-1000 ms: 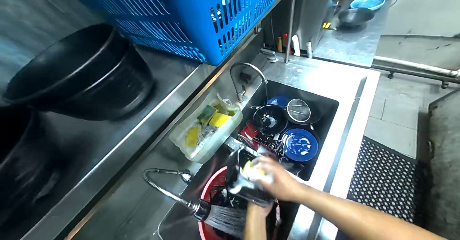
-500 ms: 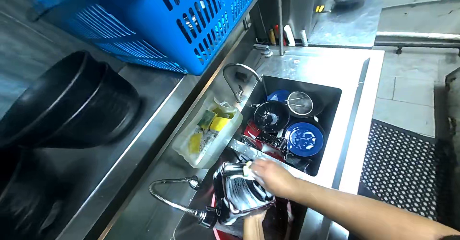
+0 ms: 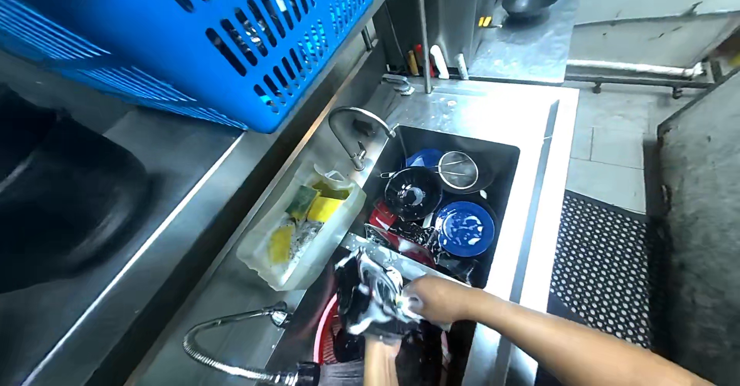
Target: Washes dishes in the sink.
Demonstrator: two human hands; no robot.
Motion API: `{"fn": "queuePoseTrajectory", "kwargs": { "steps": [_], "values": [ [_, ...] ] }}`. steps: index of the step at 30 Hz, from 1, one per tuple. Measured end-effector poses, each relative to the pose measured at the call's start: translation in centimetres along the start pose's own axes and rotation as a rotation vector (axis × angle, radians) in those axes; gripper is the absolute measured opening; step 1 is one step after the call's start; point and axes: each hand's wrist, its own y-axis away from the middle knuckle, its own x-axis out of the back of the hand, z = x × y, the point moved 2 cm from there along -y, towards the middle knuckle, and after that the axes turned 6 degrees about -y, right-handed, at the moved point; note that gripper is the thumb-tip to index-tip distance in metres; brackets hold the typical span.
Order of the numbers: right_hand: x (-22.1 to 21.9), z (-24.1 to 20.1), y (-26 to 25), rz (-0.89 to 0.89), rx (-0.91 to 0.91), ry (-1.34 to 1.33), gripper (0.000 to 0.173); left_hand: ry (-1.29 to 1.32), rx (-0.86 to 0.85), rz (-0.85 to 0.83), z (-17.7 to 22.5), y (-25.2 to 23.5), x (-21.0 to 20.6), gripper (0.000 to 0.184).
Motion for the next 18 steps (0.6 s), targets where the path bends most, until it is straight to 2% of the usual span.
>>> {"fn": "queuePoseTrajectory", "kwargs": {
  "steps": [1,3,5,6,8,11,12,13,15,16,18],
  "values": [
    [0.4,0.8,0.5,0.043,-0.031,-0.085,0.03,-0.036,0.007,0.02,-0.2,-0.8,-1.1,0.039],
    [1.8,2.4,1.4,0.265,-0.132,-0.373,0.032,-0.146,-0.027,0.081,-0.4,-2.8,-4.1,0.033],
    [2.4,4.4,1.5,0.509,-0.22,-0.684,0.038,-0.313,-0.112,0.239,-0.8,-4.0,-7.3,0.027],
    [2.5,5.3,1.5,0.601,-0.245,-0.803,0.044,-0.396,-0.129,0.286,-0.8,-3.9,-9.0,0.038],
    [2.6,6.1,1.4,0.746,-0.263,-0.971,0.058,-0.492,-0.162,0.27,-1.0,-3.3,-12.7,0.065],
    [4.2,7.0,0.2,0.909,-0.344,-0.945,0.081,-0.567,-0.269,0.066,-1.4,-3.8,-16.3,0.084],
    [5.1,7.5,-0.5,0.956,-0.384,-0.917,0.079,-0.618,-0.278,-0.015,-1.5,-4.2,-16.2,0.085],
    [6.0,7.8,-1.3,0.991,-0.413,-0.885,0.075,-0.651,-0.278,-0.092,-1.7,-4.5,-15.6,0.077],
    [8.2,8.7,-3.2,1.024,-0.442,-0.799,0.066,-0.662,-0.273,-0.237,-1.8,-4.8,-12.8,0.044],
    [9.3,9.2,-4.3,1.022,-0.444,-0.774,0.062,-0.667,-0.257,-0.282,-1.8,-4.9,-10.9,0.034],
    [10.7,10.7,-5.9,0.996,-0.452,-0.751,0.06,-0.708,-0.184,-0.224,-3.5,-5.1,-5.2,0.032]
  ]
}}
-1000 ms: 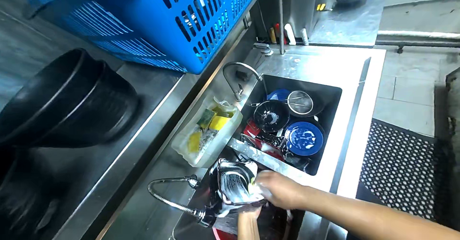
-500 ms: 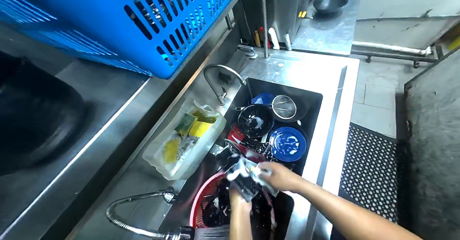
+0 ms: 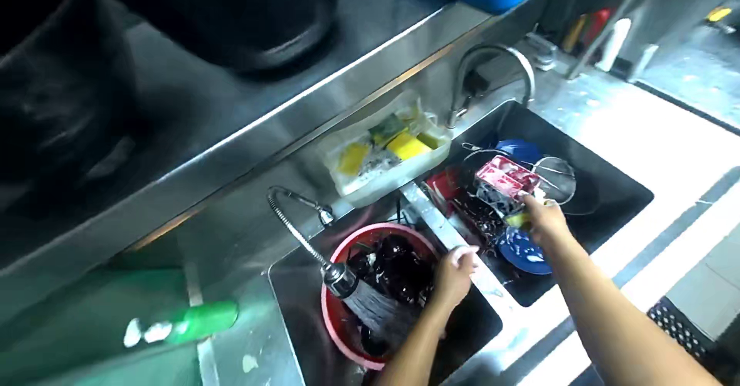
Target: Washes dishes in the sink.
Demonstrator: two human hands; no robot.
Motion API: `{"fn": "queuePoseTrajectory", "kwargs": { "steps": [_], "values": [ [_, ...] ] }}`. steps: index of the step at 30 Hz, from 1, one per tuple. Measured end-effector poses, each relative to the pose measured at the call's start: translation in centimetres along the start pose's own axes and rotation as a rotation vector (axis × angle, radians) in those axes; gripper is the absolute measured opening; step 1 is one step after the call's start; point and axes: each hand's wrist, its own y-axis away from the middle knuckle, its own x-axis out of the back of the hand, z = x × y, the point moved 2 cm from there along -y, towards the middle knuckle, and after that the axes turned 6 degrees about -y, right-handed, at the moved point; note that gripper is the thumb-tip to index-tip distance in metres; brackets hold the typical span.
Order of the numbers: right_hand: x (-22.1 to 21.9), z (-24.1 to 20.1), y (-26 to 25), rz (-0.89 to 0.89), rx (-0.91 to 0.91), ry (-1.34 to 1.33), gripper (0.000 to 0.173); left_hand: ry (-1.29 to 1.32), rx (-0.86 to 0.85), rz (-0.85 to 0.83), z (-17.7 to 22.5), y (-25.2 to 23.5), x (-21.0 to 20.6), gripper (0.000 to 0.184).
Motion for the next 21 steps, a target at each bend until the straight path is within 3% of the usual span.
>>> {"fn": "queuePoseTrajectory", "kwargs": {
  "steps": [3,6,9,11,16,19,21],
  "values": [
    [-0.2,0.3,-1.0,0.0,0.026,-0.017,0.056,-0.332,0.268,0.147,-10.0,3.2,5.8,0.035],
    [0.1,0.9,2.4,-0.013,0.091,-0.127,0.052,-0.685,0.531,0.205,-18.5,8.9,10.8,0.048],
    [0.6,2.4,6.7,-0.065,0.073,-0.214,0.046,-0.698,0.743,0.294,-23.7,12.5,14.1,0.044],
    [1.3,4.3,8.7,-0.12,0.001,-0.236,0.037,-0.695,0.786,0.346,-26.6,13.3,14.9,0.051],
    [3.0,7.6,11.3,-0.189,-0.121,-0.123,0.031,-0.758,0.871,0.279,-28.2,11.1,14.9,0.074],
    [2.2,6.5,12.7,-0.21,-0.053,0.016,0.028,-0.806,0.946,0.154,-28.2,9.7,14.7,0.063],
    [0.8,5.0,13.7,-0.229,-0.005,0.079,0.031,-0.743,0.863,0.075,-27.8,9.3,14.0,0.052]
  ]
}}
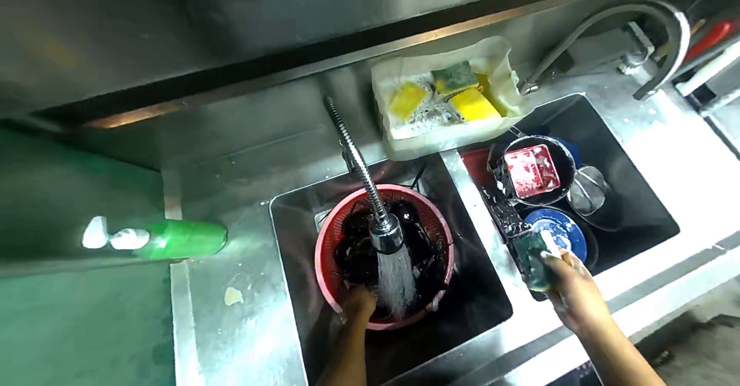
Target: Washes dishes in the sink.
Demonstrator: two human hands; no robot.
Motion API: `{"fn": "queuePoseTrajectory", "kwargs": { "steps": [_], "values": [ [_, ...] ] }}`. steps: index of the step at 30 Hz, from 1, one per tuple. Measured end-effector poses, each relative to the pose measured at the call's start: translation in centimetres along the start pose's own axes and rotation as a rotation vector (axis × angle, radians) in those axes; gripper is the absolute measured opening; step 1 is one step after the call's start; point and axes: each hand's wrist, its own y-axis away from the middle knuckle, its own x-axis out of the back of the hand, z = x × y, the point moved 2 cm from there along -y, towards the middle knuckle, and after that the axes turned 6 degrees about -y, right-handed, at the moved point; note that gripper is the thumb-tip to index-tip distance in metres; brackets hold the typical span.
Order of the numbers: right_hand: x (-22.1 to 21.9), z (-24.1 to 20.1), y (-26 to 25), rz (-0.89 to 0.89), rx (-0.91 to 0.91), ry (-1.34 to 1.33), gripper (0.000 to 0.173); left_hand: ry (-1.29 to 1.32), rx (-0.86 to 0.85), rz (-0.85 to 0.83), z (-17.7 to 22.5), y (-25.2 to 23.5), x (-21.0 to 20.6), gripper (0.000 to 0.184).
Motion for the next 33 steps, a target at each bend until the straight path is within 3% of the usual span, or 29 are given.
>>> {"fn": "queuePoseTrajectory", "kwargs": {
  "steps": [3,5,8,10,14,17,20,23,26,28,30,32,33],
  "values": [
    [-2.9,-2.6,0.4,-0.098,0.028,-0.029,0.034,0.236,-0.113,-0.046,0.7,1.9,0.2,0.058],
    [-5.6,-5.4,-0.4,-0.174,0.089,-0.001,0.04,0.609,-0.055,-0.08,1.3,3.6,-0.1,0.058],
    [-11.3,-11.8,-2.4,-0.292,0.341,0.27,0.042,1.335,0.06,-0.209,2.8,7.6,0.0,0.043],
    [-16.9,-16.8,-3.7,-0.327,0.57,0.553,0.04,1.575,0.036,-0.218,4.2,9.6,0.6,0.041],
    [-27.5,-20.1,-11.6,-0.516,0.952,1.193,0.047,1.734,-0.053,-0.091,5.7,11.5,3.1,0.055],
    [-31.9,-17.8,-16.6,-0.722,0.807,1.421,0.049,1.651,-0.158,0.032,5.0,13.6,6.3,0.055],
    [-32.7,-15.9,-18.8,-0.698,0.683,1.499,0.054,1.685,-0.231,0.049,4.5,14.8,8.0,0.054],
    [-33.2,-16.2,-20.5,-0.67,0.701,1.497,0.037,2.036,-0.211,-0.098,5.6,14.6,8.6,0.054],
    [-31.2,-20.4,-20.6,-0.923,0.609,1.166,0.038,2.338,-0.073,-0.27,7.3,14.1,7.9,0.078],
    [-28.5,-22.0,-14.9,-0.889,0.475,0.941,0.027,2.35,-0.045,-0.294,8.6,14.0,7.2,0.084],
    [-24.7,-19.3,-10.8,-1.064,0.47,0.792,0.027,2.307,-0.021,-0.278,10.0,14.1,7.1,0.081],
    [-22.2,-12.2,-7.1,-1.291,0.514,0.928,0.033,2.255,-0.018,-0.217,11.4,14.2,7.3,0.073],
    [-21.9,-7.8,-4.8,-1.301,0.47,1.012,0.036,2.222,-0.025,-0.158,12.1,14.3,7.5,0.067]
  ]
}}
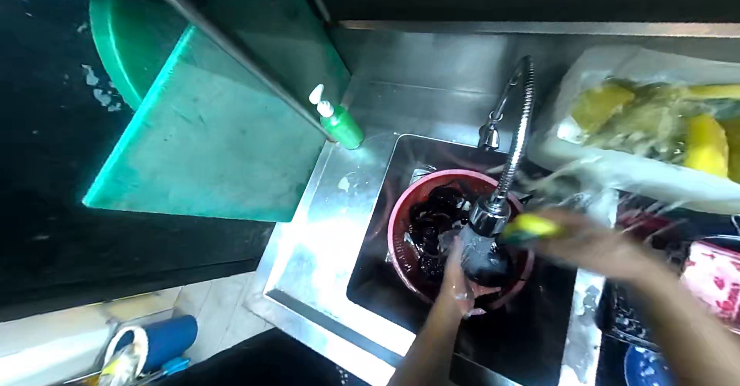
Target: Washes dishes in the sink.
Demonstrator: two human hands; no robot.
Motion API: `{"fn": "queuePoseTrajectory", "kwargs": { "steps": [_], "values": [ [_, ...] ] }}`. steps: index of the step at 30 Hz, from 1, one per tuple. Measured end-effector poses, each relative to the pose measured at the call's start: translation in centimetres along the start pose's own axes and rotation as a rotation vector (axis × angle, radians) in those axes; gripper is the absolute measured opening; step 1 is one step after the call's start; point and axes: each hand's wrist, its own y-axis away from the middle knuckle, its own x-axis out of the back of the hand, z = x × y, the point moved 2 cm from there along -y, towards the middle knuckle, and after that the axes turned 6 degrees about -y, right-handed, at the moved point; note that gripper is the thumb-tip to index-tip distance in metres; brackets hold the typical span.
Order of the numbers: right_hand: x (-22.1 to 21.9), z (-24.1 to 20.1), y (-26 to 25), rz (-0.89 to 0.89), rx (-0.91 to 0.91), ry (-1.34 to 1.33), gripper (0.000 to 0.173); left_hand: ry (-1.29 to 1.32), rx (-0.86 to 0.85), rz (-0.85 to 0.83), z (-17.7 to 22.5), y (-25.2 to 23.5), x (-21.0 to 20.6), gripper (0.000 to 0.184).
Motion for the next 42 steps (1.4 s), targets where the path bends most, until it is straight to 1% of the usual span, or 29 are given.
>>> {"fn": "queuePoseTrajectory", "kwargs": {
  "steps": [2,3,5,6,7,9,10,11,13,14,15,16,17,19,21,23,25,27,28,29,30,32,34,35,37,38,39,40,42],
  "values": [
    [-8.8,1.9,-1.0,0.054,-0.139,0.004,0.042,-0.145,-0.116,0.054,-0.3,0.2,-0.8,0.058],
    [-11.7,2.5,-1.2,0.099,-0.185,-0.039,0.047,-0.233,-0.187,0.098,-0.5,0.2,-0.9,0.054],
    [-14.9,2.4,-0.9,0.082,-0.25,-0.197,0.054,-0.402,-0.343,0.162,0.1,0.1,0.0,0.05],
    [-15.4,2.1,-0.5,0.004,-0.271,-0.282,0.053,-0.453,-0.374,0.181,0.7,0.0,0.7,0.051],
    [-15.4,1.9,-0.1,-0.111,-0.271,-0.349,0.049,-0.483,-0.35,0.192,1.5,-0.1,1.6,0.055],
    [-14.9,2.1,-0.1,-0.38,-0.113,-0.364,0.038,-0.482,-0.21,0.151,3.5,0.1,3.1,0.067],
    [-14.8,2.2,-0.4,-0.466,-0.007,-0.31,0.035,-0.456,-0.104,0.102,4.4,0.3,3.7,0.071],
    [-14.8,2.1,-0.8,-0.471,0.094,-0.22,0.035,-0.409,-0.003,0.034,5.0,0.5,3.9,0.075],
    [-15.0,1.7,-1.7,-0.312,0.215,0.089,0.037,-0.298,0.133,-0.083,5.0,1.1,3.3,0.079],
    [-15.4,1.7,-2.1,-0.206,0.241,0.259,0.037,-0.286,0.135,-0.083,4.6,1.5,2.9,0.073],
    [-16.0,1.9,-2.5,-0.079,0.244,0.385,0.035,-0.326,0.067,-0.041,4.4,1.7,2.6,0.058],
    [-16.6,2.3,-2.8,0.009,0.185,0.439,0.034,-0.42,-0.067,0.012,4.3,1.4,2.5,0.042],
    [-17.3,2.7,-2.6,0.037,0.086,0.381,0.037,-0.547,-0.233,0.067,4.3,0.9,2.6,0.042],
    [-18.2,3.0,-1.8,-0.005,-0.118,0.024,0.037,-0.744,-0.486,0.139,4.5,0.1,2.9,0.058],
    [-17.6,3.0,-0.8,-0.061,-0.194,-0.301,0.027,-0.636,-0.564,0.161,4.7,-0.3,3.7,0.051],
    [-16.2,2.5,1.0,0.026,-0.118,-0.348,0.024,-0.365,-0.476,0.265,4.7,-0.4,4.0,0.042],
    [-16.1,2.0,2.4,0.338,0.122,-0.226,0.026,-0.023,-0.285,0.37,4.9,-0.5,3.5,0.035],
    [-17.2,2.3,2.2,0.598,0.355,-0.152,0.027,0.142,-0.116,0.323,3.5,0.0,2.1,0.028],
    [-17.4,2.3,1.5,0.65,0.425,-0.102,0.028,0.125,-0.06,0.264,2.2,0.4,1.3,0.025],
    [-17.0,1.8,0.8,0.648,0.427,-0.029,0.03,0.084,-0.024,0.178,1.1,0.7,0.7,0.026],
    [-16.0,1.0,0.0,0.585,0.346,0.048,0.031,-0.017,-0.003,0.127,0.5,0.8,0.6,0.025],
    [-12.4,-0.4,-1.7,0.286,-0.026,0.025,0.028,-0.353,0.053,0.131,0.6,0.2,1.3,0.024],
    [-10.0,1.0,-3.1,0.093,-0.287,-0.291,0.022,-0.614,0.15,0.053,1.1,0.1,2.4,0.043],
    [-10.0,2.5,-3.3,0.045,-0.348,-0.503,0.024,-0.632,0.197,0.002,1.1,0.5,2.5,0.044],
    [-12.2,5.3,-2.6,0.078,-0.38,-1.017,0.028,-0.527,0.239,-0.044,0.6,1.6,1.6,0.034],
    [-13.8,6.2,-1.9,0.156,-0.355,-1.21,0.033,-0.468,0.236,-0.021,-0.1,1.7,1.3,0.034],
    [-15.3,6.7,-1.2,0.268,-0.327,-1.3,0.038,-0.461,0.192,0.042,-1.3,1.0,1.0,0.033],
    [-16.3,7.0,-0.4,0.385,-0.308,-1.277,0.041,-0.5,0.135,0.144,-2.4,0.1,0.9,0.033],
    [-17.0,7.1,1.2,0.514,-0.291,-1.04,0.048,-0.765,-0.078,0.372,-3.8,-1.4,0.7,0.03]
  ]
}}
